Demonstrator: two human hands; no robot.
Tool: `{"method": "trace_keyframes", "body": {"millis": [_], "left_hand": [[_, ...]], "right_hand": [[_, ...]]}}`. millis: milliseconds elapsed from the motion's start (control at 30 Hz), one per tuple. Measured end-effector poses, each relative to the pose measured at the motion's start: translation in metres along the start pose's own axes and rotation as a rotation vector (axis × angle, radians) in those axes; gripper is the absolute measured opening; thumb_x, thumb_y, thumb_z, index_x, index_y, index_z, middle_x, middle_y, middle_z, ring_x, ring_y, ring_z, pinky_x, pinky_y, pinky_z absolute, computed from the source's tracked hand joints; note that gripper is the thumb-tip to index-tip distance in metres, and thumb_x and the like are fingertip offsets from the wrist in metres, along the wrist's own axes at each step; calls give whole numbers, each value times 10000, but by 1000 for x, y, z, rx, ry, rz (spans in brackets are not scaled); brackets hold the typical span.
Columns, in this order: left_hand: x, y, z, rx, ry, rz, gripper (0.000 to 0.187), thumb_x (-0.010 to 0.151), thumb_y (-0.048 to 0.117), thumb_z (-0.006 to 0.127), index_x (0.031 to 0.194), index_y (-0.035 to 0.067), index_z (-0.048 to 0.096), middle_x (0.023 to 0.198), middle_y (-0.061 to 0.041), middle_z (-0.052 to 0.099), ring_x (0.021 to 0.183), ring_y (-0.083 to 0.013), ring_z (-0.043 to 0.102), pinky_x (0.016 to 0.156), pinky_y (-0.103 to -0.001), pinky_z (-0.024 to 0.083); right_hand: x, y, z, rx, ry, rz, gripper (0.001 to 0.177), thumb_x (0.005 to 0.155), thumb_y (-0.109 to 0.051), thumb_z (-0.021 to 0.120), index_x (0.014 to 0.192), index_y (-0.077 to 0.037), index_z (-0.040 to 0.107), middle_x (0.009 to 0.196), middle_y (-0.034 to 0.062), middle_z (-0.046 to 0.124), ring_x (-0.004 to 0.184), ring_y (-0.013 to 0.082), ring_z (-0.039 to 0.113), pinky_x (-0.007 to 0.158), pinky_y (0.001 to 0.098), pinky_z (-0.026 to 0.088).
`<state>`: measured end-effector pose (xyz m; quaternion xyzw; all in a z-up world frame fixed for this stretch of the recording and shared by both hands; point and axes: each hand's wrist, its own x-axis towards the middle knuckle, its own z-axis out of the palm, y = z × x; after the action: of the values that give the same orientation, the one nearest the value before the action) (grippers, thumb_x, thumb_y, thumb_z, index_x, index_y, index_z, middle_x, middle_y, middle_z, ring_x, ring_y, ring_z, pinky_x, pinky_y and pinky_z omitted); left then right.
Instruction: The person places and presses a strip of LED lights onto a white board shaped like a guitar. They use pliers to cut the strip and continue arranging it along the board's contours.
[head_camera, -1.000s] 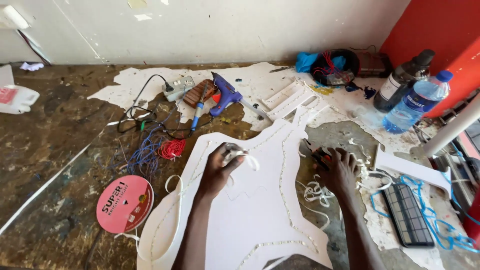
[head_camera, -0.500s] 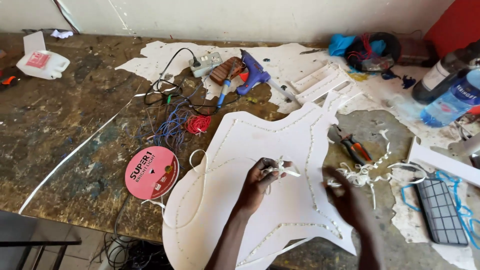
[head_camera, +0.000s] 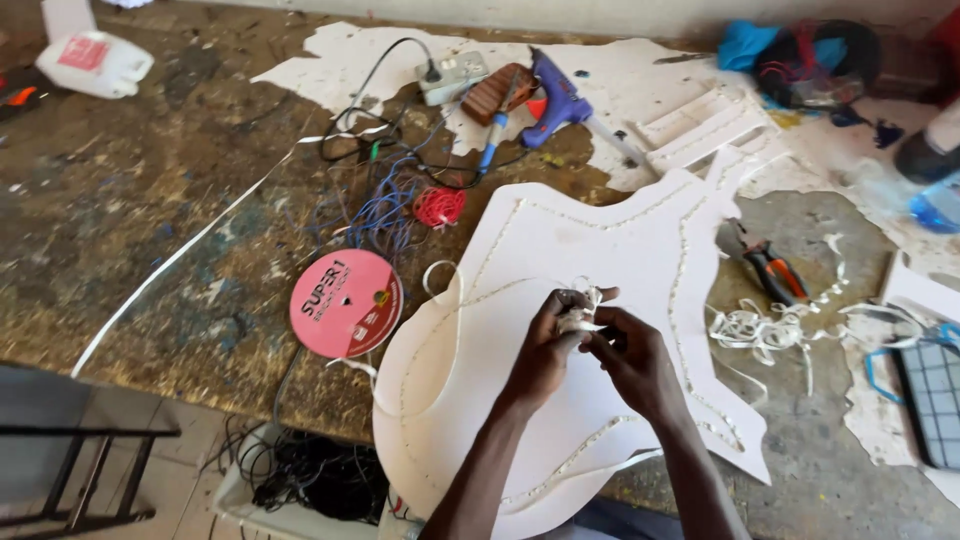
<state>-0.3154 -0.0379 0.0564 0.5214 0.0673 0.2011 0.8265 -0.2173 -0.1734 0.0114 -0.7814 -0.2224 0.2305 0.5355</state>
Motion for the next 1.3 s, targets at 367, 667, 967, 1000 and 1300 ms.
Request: {"method": "trace_keyframes", "body": {"millis": [367, 667, 967, 1000, 1300], "left_hand": [[2, -62, -74, -115, 15, 5, 318, 974, 7, 858, 1200, 88, 649, 1182, -93, 791, 1118, -176, 770, 1006, -324, 603], [56, 36, -146, 134, 323, 335, 145, 1015, -40, 775, 995, 39, 656, 1063, -249, 825, 1007, -291, 825, 896, -392, 686], [33, 69, -163, 1667, 469, -10, 526, 1014, 344, 804, 1519, 243, 703, 1248, -117, 746, 1085, -335, 630, 788, -515, 514], [26, 59, -153, 1798, 416, -89, 546, 998, 459, 781, 1522, 315, 731, 1616, -193, 660, 1555, -452, 545, 1106, -629, 550], [17, -39, 30, 1209, -143, 569, 771, 993, 298, 837, 1676, 133, 521, 1474, -185, 710, 1369, -449, 690, 1124, -595, 558]], "right_hand": [[-10, 6, -28, 23, 145, -179, 517, 982, -4, 790, 1483, -7, 662, 929, 169, 771, 831, 255, 731, 674, 351, 543], [36, 97, -115, -629, 543, -336, 194, 1074, -116, 794, 1227, -223, 844, 937, 76, 764, 882, 330, 782, 727, 446, 643], [46, 83, -135, -142, 706, -496, 124, 1159, 71, 678, 1264, 38, 734, 1171, 208, 699, 986, 336, 739, 735, 427, 581], [47, 86, -128, 52, 621, -518, 221, 1150, 138, 640, 1349, 75, 714, 1184, 247, 600, 1030, 381, 740, 812, 463, 647], [6, 2, -77, -131, 381, -551, 250, 1078, 4, 765, 1255, -119, 893, 819, 135, 747, 728, 236, 727, 775, 409, 607]]}}
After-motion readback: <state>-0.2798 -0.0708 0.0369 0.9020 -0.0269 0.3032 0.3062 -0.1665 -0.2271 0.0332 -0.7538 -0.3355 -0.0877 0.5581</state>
